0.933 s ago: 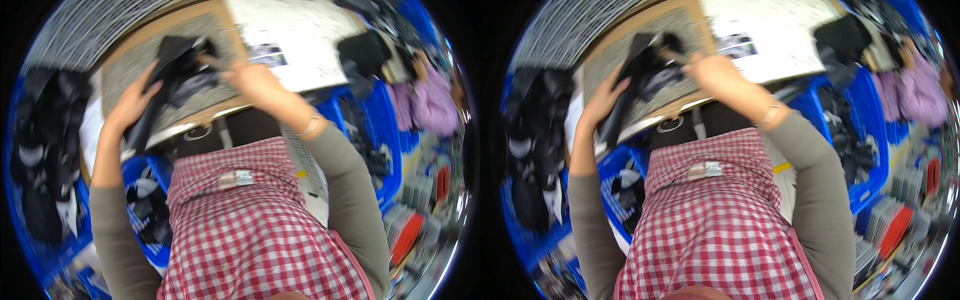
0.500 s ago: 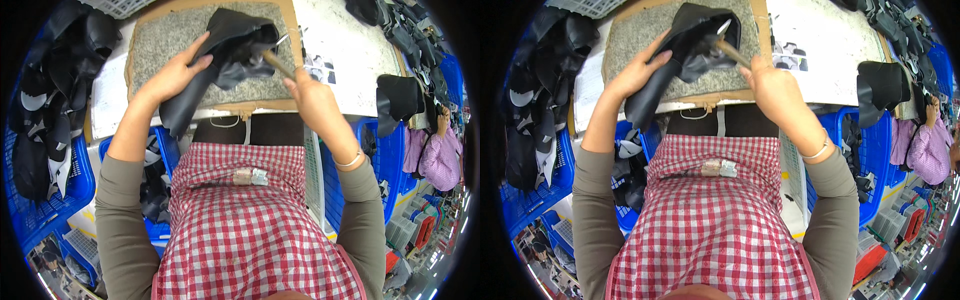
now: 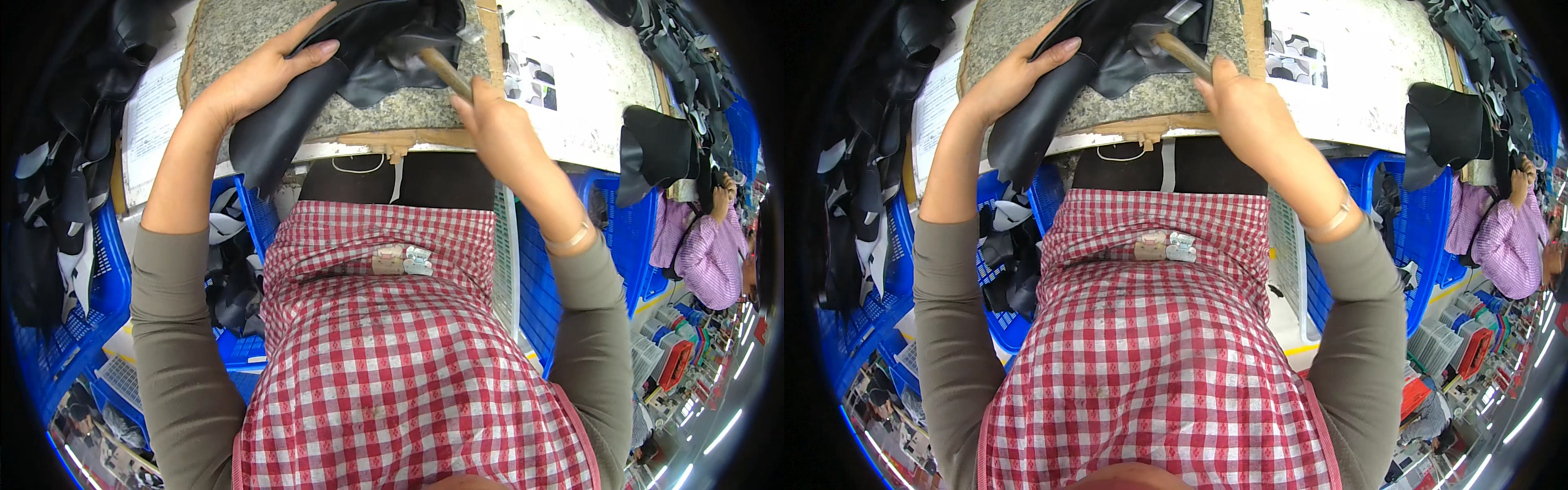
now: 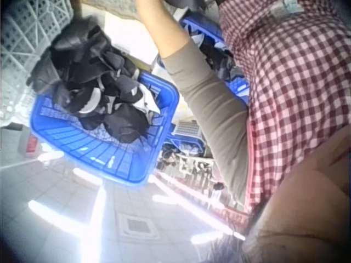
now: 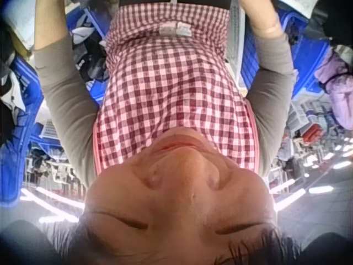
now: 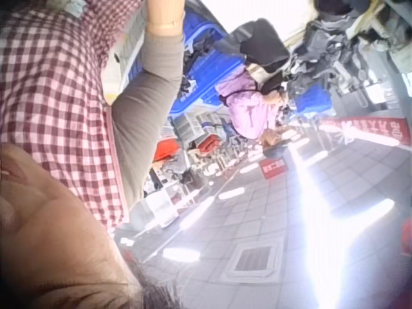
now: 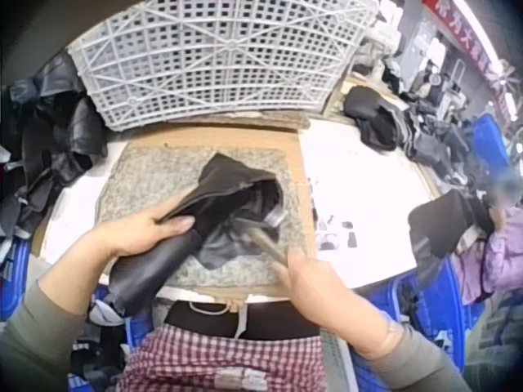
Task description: The person repeatedly picks black shoe uppers from a blue basket, places them on a work surface, and uses a hammer-like tool to tap or trim edges. They then switch to using a pen-like tool to mark or trim white shoe parts, placing finished pieces into a white basket. The process is repetitive and focused on individual items.
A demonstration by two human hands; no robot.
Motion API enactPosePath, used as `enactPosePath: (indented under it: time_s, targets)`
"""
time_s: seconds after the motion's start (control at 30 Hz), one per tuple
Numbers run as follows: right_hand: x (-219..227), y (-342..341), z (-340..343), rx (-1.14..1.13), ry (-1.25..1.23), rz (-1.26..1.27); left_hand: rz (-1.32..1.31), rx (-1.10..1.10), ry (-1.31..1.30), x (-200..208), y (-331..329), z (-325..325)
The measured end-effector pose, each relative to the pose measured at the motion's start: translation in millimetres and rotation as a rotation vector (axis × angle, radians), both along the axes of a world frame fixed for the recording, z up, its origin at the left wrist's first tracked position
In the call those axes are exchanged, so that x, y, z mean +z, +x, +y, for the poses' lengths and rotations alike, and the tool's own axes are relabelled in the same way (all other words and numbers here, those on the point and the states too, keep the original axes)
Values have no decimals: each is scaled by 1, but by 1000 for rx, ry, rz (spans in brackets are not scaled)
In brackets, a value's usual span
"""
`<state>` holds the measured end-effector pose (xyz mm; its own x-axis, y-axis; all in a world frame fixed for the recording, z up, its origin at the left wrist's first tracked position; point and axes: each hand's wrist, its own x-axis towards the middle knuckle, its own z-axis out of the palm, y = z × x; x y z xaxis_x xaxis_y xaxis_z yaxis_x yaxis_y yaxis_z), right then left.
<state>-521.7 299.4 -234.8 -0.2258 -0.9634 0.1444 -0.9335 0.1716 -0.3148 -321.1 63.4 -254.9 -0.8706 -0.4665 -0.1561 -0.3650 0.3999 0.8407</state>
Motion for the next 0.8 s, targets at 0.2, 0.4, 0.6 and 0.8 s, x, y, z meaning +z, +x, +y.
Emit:
enactPosePath:
  time_s: [0.2,0.4,0.6,0.8]
  targets:
    - [11,8,6,-22,-109,-159,56,-117,92,8,-2,0]
    - [-3,19,-1,65,57,-14,-16,-37,-27,-18,0,-3]
    - [-12,44,0,-60,87,-179,81,112,-188,-21,6,14]
    - [-29,55,30,138,92,-369,-233,488,-530,11,133,94]
